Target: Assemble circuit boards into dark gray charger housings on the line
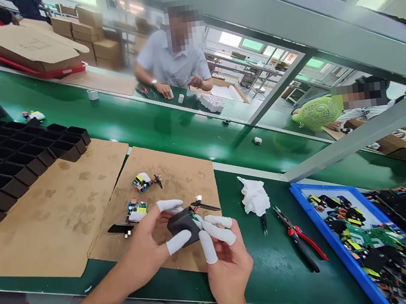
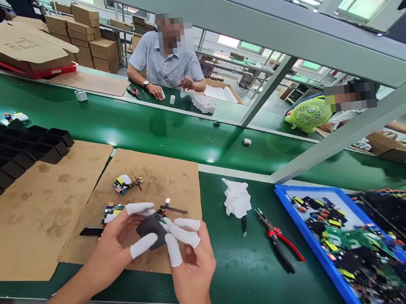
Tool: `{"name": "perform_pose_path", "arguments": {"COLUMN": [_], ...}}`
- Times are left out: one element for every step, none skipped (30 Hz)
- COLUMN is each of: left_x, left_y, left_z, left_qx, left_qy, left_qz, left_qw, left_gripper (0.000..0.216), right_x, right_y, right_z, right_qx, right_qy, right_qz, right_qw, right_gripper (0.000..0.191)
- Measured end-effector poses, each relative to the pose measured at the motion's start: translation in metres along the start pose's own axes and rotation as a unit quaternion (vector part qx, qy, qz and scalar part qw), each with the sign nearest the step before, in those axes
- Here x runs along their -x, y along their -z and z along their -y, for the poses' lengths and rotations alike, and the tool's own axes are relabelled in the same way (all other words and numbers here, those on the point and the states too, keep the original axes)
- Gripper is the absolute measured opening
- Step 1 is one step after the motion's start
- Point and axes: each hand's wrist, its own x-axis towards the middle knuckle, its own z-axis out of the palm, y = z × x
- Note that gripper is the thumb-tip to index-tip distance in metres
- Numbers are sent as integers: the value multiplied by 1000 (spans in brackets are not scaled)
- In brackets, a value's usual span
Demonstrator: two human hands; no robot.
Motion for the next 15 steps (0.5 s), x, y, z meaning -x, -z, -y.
{"name": "perform_pose_path", "arguments": {"left_x": [-8, -16, -23, -31, -38, -43, -48, -51, -54, -55, -56, -56, -56, -56, -55], "left_y": [2, 3, 3, 1, 0, -2, -4, -6, -7, -7, -7, -7, -6, -6, -5], "left_z": [1, 1, 1, 2, 2, 2, 3, 4, 6, 8, 10, 13, 15, 18, 20], "left_qx": [-16, -21, -11, 9, 32, 52, 66, 74, 77, 76, 74, 72, 71, 70, 69], "left_qy": [4, 8, 11, 13, 13, 13, 11, 7, 3, 2, 3, 6, 10, 15, 18], "left_qz": [34, 71, 108, 140, 166, 185, 197, 201, 203, 204, 206, 208, 212, 216, 218], "left_qw": [999, 997, 994, 990, 986, 981, 978, 977, 976, 976, 976, 975, 975, 974, 973], "left_gripper": [51, 50, 48, 47, 46, 45, 45, 45, 45, 45, 45, 45, 45, 45, 44], "right_x": [-3, -6, -9, -11, -14, -16, -17, -19, -20, -20, -21, -21, -21, -21, -21], "right_y": [9, 18, 25, 31, 36, 39, 41, 43, 43, 43, 43, 42, 41, 40, 39], "right_z": [-1, -3, -5, -7, -10, -12, -14, -16, -17, -18, -19, -19, -20, -20, -21], "right_qx": [36, 61, 77, 88, 94, 100, 109, 120, 131, 137, 140, 142, 143, 143, 142], "right_qy": [25, 41, 51, 56, 60, 61, 61, 61, 60, 56, 47, 35, 25, 15, 6], "right_qz": [38, 65, 80, 86, 89, 94, 103, 117, 131, 144, 156, 165, 169, 169, 165], "right_qw": [998, 995, 993, 991, 990, 989, 987, 984, 981, 978, 977, 975, 975, 975, 976], "right_gripper": [15, 22, 27, 31, 35, 39, 41, 43, 44, 44, 42, 40, 39, 39, 40]}}
